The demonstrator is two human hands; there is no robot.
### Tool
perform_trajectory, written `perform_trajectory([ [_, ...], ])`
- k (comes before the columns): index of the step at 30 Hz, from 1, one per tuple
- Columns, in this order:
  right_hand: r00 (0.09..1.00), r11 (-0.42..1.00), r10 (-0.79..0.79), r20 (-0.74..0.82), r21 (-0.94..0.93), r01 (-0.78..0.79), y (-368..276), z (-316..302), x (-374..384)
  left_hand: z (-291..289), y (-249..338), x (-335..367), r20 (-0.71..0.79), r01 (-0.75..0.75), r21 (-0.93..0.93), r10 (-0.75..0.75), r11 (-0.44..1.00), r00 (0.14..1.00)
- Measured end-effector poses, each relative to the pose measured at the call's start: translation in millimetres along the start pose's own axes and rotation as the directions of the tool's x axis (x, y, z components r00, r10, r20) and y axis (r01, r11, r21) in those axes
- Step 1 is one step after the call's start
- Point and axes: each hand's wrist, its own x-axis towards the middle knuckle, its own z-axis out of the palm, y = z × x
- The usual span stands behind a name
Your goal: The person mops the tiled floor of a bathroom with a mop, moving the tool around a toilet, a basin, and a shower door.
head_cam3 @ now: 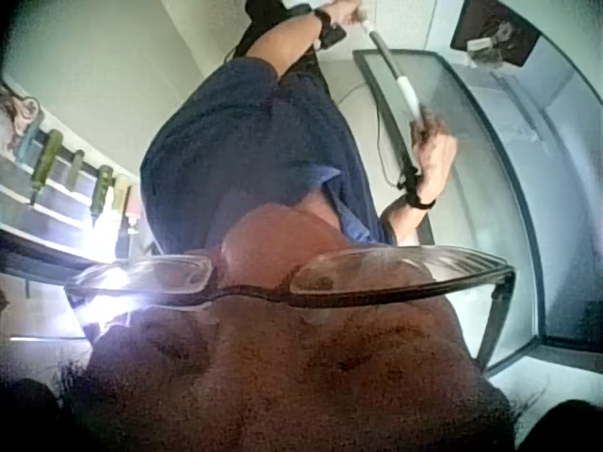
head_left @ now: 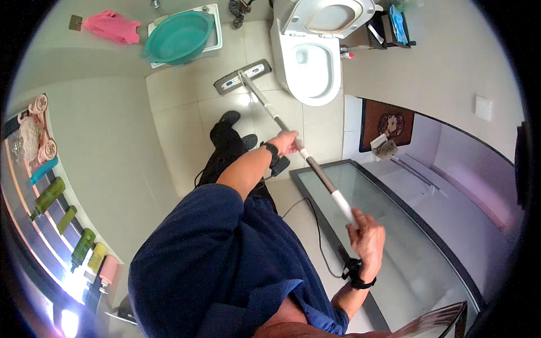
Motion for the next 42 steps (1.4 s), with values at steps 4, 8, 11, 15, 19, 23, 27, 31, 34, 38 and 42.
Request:
perform_trajectory([
  [4,0.997,0.995,-0.057,0.06,0.079,0.053,4,20,-8,-29,-14,-39,-0.069,-0.025,0.055,0.029,0.998,0.997],
  [8,0.981,0.982,-0.166,0.104,0.108,0.155,-47,17,35,-118,13,-60,-0.094,-0.072,-0.095,0.063,0.993,0.994],
  [11,0.958,0.96,-0.274,0.08,0.085,0.267,-89,26,65,-162,46,-83,-0.259,-0.079,-0.131,0.043,0.988,0.965],
  [15,0.954,0.953,-0.299,-0.023,0.048,0.3,-133,31,79,-200,82,-96,-0.319,-0.114,-0.093,0.079,0.989,0.944],
  [19,0.988,0.986,-0.151,0.044,-0.068,0.154,-138,32,47,-189,68,-86,-0.263,0.003,0.069,0.015,0.998,0.965],
  [23,0.999,1.0,-0.001,0.04,-0.024,0.002,-109,53,-15,-131,15,-80,-0.272,0.139,0.251,-0.068,0.958,0.96],
  [27,0.968,0.977,0.201,0.154,0.039,-0.209,-112,47,-77,-113,-52,-51,-0.083,0.178,0.463,-0.157,0.868,0.984],
  [31,0.878,0.884,0.376,0.296,0.169,-0.435,-128,54,-138,-65,-80,-93,0.05,0.191,0.68,-0.306,0.707,0.951],
  [34,0.87,0.803,0.389,0.304,0.351,-0.481,-131,61,-163,-78,-99,-89,0.139,0.207,0.732,-0.439,0.65,0.888],
  [38,0.89,0.882,0.316,0.328,0.245,-0.403,-115,56,-149,-83,-91,-106,0.051,0.264,0.677,-0.402,0.687,0.914],
  [42,0.939,0.942,0.157,0.305,0.239,-0.235,-103,64,-96,-145,-52,-80,0.079,0.284,0.509,-0.373,0.813,0.924],
])
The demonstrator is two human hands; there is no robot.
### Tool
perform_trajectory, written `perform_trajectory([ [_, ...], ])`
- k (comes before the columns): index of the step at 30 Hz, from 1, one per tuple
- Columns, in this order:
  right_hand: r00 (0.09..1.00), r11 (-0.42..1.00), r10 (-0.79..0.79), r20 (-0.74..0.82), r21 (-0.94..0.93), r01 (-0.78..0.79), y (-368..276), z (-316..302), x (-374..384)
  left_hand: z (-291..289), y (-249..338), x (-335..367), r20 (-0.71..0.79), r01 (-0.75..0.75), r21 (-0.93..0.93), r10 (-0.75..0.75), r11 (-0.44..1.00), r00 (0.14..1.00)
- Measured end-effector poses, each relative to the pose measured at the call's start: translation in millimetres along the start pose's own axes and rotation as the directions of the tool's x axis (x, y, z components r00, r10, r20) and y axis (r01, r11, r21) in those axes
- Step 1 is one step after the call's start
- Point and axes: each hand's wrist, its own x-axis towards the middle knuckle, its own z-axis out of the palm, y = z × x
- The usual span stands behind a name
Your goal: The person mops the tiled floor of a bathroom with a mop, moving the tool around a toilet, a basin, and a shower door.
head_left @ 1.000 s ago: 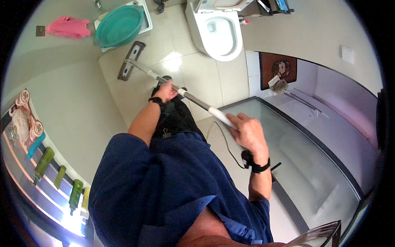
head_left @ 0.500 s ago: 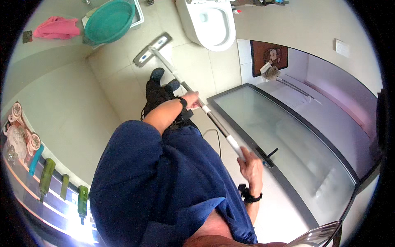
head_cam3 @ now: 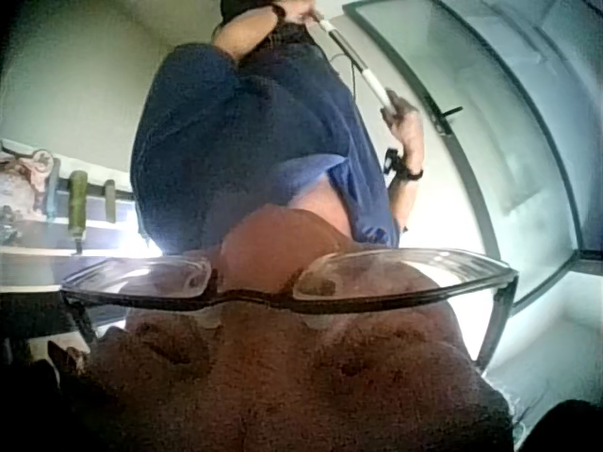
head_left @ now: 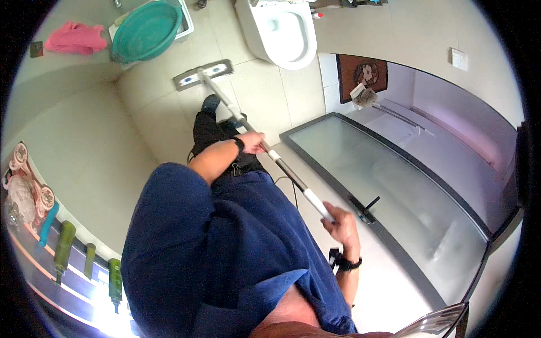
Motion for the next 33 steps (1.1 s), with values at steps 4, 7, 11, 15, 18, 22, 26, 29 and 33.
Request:
perform_trajectory([
  [4,0.972,0.967,-0.234,-0.039,-0.112,0.228,-48,-17,64,-59,30,-65,-0.257,-0.133,-0.146,0.092,0.98,0.962],
  [7,0.944,0.938,-0.324,-0.066,-0.153,0.311,-67,-20,88,-92,44,-82,-0.384,-0.137,-0.145,0.072,0.98,0.92],
  [11,0.923,0.911,-0.378,-0.079,-0.209,0.355,-72,-25,98,-88,47,-85,-0.489,-0.267,-0.226,0.128,0.937,0.863],
  [15,0.931,0.929,-0.318,-0.177,-0.252,0.27,-37,-3,82,-65,43,-41,-0.6,-0.344,-0.122,0.207,0.931,0.773],
  [18,0.961,0.972,-0.162,-0.224,-0.205,0.116,12,24,56,-21,29,-3,-0.564,-0.249,-0.063,0.172,0.966,0.808],
  [22,0.982,0.988,0.038,-0.184,-0.141,-0.065,69,46,1,68,5,39,-0.469,-0.175,0.038,0.173,0.984,0.866],
  [26,0.967,0.984,0.171,-0.191,-0.008,-0.176,107,46,-55,140,-28,85,-0.324,-0.146,0.109,0.174,0.983,0.93],
  [29,0.948,0.975,0.215,-0.234,0.116,-0.192,125,39,-77,177,-28,98,-0.14,-0.13,0.229,0.165,0.965,0.976],
  [33,0.952,0.974,0.213,-0.218,0.124,-0.19,127,6,-61,188,-14,91,-0.203,-0.129,0.136,0.156,0.982,0.967],
])
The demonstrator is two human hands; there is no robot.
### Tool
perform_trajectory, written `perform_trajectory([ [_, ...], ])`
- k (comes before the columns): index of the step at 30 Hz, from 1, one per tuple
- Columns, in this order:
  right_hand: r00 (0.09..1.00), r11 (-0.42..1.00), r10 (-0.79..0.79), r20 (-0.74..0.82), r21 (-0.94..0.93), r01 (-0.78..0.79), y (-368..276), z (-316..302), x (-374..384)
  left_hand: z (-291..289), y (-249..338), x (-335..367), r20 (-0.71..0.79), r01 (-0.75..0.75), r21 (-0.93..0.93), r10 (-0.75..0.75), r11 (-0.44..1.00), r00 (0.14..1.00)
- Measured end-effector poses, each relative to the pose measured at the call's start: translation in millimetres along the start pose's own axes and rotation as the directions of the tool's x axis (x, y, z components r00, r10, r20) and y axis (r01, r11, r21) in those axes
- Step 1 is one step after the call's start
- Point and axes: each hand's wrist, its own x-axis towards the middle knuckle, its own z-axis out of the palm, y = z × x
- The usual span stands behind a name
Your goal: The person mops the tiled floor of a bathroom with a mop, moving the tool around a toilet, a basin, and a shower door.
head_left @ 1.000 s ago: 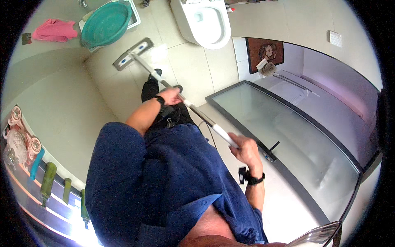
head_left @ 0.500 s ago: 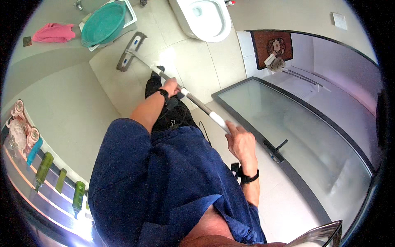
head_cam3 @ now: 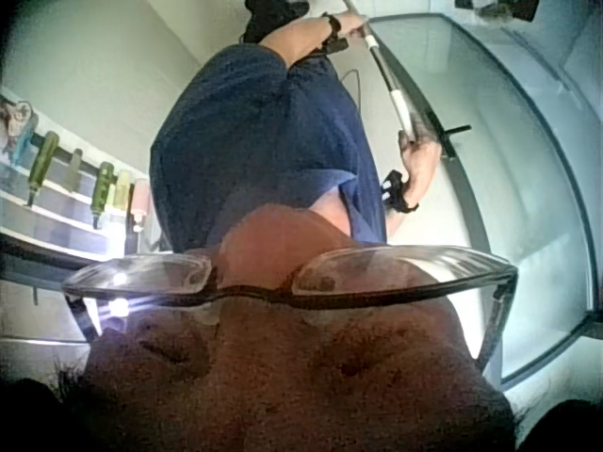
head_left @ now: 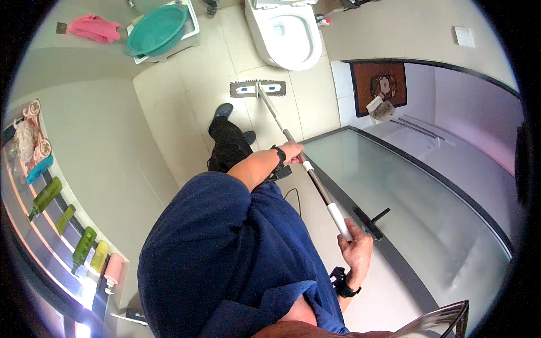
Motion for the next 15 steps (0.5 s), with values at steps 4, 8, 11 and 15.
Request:
perform_trajectory([
  [4,0.985,0.984,-0.173,-0.015,-0.046,0.173,-18,-1,28,-36,26,-23,-0.129,-0.059,-0.045,0.053,0.997,0.99],
  [8,0.921,0.916,-0.386,0.055,-0.096,0.389,-57,14,72,-128,37,-23,-0.193,-0.111,-0.139,0.083,0.984,0.978],
  [11,0.849,0.826,-0.517,0.108,-0.199,0.528,-109,19,109,-198,50,-36,-0.347,-0.171,-0.334,0.048,0.927,0.937],
  [15,0.715,0.666,-0.682,0.156,-0.273,0.694,-194,9,140,-278,63,-80,-0.398,-0.237,-0.311,0.101,0.92,0.912],
])
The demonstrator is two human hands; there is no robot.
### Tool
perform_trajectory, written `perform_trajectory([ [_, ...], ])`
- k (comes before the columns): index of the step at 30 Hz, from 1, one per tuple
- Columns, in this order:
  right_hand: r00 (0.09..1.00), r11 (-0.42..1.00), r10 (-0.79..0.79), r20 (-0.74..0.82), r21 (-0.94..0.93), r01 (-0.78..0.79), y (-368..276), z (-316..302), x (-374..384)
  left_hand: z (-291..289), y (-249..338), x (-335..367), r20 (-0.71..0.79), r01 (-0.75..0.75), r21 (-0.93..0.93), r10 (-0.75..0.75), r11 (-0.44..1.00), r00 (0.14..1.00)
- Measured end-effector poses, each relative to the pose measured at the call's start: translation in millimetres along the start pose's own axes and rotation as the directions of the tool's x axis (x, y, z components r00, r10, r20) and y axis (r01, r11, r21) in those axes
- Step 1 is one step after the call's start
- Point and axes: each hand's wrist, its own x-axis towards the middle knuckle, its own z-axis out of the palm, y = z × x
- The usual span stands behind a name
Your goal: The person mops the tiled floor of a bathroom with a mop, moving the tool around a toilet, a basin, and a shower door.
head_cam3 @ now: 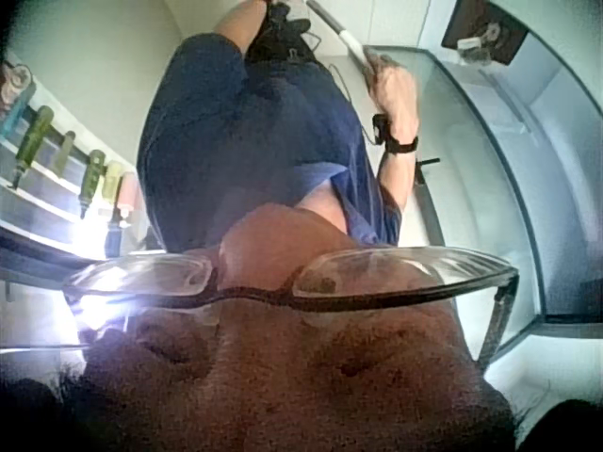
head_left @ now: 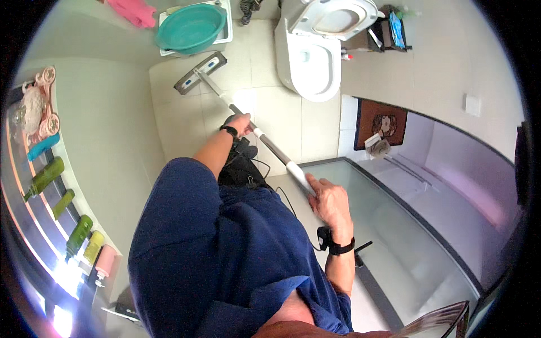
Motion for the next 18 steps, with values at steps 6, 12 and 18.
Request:
perform_trajectory([
  [6,0.984,0.964,-0.172,-0.053,-0.216,0.156,-26,-44,50,-24,39,-1,-0.045,0.009,-0.35,-0.026,0.937,0.999],
  [12,0.937,0.886,-0.281,-0.206,-0.431,0.17,-50,-87,111,-31,103,21,-0.074,-0.144,-0.715,0.13,0.684,0.989],
  [18,0.983,0.925,-0.183,-0.009,-0.341,0.169,-17,-89,111,-11,94,20,-0.091,-0.354,-0.087,0.346,0.931,0.934],
])
